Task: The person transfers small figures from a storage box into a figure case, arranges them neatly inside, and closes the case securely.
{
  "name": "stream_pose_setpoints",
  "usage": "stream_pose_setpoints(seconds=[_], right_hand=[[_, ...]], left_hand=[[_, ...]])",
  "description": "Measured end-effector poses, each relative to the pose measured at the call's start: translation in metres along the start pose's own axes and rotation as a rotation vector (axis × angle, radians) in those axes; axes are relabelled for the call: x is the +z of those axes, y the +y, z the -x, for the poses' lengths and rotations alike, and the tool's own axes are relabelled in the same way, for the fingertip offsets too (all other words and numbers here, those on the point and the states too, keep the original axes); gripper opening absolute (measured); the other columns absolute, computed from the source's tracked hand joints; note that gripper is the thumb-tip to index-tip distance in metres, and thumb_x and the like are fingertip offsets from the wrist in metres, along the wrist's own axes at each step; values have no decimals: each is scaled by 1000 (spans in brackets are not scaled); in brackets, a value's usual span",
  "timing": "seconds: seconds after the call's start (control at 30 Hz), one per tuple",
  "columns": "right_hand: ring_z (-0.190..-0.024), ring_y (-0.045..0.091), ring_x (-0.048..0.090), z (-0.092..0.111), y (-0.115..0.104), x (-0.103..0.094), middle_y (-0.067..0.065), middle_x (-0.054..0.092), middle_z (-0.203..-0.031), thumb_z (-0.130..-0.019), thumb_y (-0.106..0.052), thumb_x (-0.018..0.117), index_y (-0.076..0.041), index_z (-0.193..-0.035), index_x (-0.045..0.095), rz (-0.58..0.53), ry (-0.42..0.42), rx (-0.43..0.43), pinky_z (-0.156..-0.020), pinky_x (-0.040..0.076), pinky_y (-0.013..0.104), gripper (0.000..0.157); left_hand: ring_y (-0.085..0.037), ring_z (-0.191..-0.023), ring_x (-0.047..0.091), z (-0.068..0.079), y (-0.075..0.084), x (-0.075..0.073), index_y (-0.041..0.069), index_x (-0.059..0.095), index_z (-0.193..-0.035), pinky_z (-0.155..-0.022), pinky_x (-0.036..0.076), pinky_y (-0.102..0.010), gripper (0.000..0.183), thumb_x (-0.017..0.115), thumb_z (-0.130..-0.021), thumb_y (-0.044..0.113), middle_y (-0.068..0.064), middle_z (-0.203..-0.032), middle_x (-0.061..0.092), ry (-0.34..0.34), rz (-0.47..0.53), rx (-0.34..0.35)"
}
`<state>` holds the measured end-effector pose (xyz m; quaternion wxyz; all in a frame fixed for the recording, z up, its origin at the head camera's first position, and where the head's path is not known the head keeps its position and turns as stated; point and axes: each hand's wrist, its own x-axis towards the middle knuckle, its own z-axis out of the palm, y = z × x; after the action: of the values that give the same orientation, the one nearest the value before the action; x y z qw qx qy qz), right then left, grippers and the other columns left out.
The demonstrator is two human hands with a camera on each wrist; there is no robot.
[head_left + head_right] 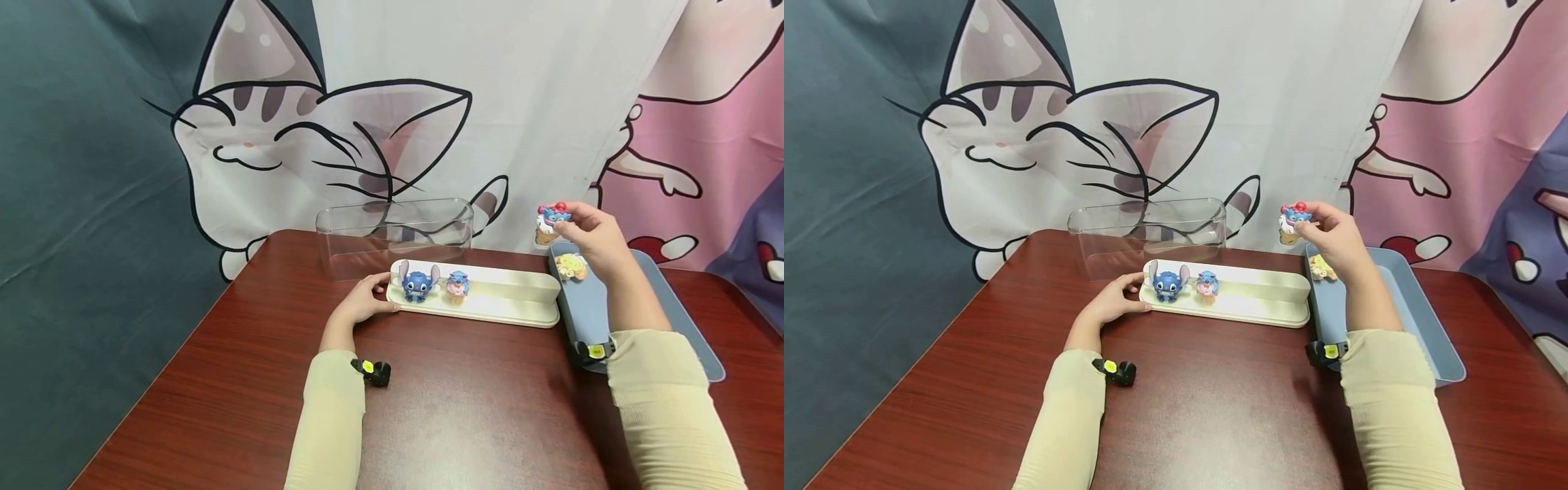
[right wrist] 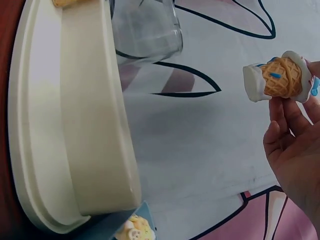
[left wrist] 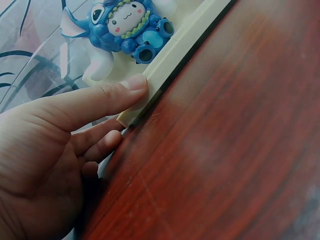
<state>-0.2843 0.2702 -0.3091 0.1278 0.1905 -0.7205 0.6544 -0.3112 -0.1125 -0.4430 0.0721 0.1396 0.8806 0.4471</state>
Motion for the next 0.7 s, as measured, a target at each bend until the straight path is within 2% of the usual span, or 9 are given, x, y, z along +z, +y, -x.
stream_pose_setpoints(seconds=[0.33,0.7], right_hand=[[-76,4,56,7,5,13,-9,65,-84,-88,1,56,-20,-94,69,49,-4,36,-72,43,15,25],[-72,5,55,14,14,29,-8,65,-82,-87,4,55,-21,-92,69,0,-21,35,-63,43,16,29]], left_hand=[[-24,-108,46,1,1,0,7,44,-137,-94,37,-37,75,80,-73,20,-11,-128,48,-1,-2,-2],[-24,-108,46,0,0,-1,8,43,-138,-94,37,-37,75,80,-73,22,-11,-126,48,-1,-18,3]])
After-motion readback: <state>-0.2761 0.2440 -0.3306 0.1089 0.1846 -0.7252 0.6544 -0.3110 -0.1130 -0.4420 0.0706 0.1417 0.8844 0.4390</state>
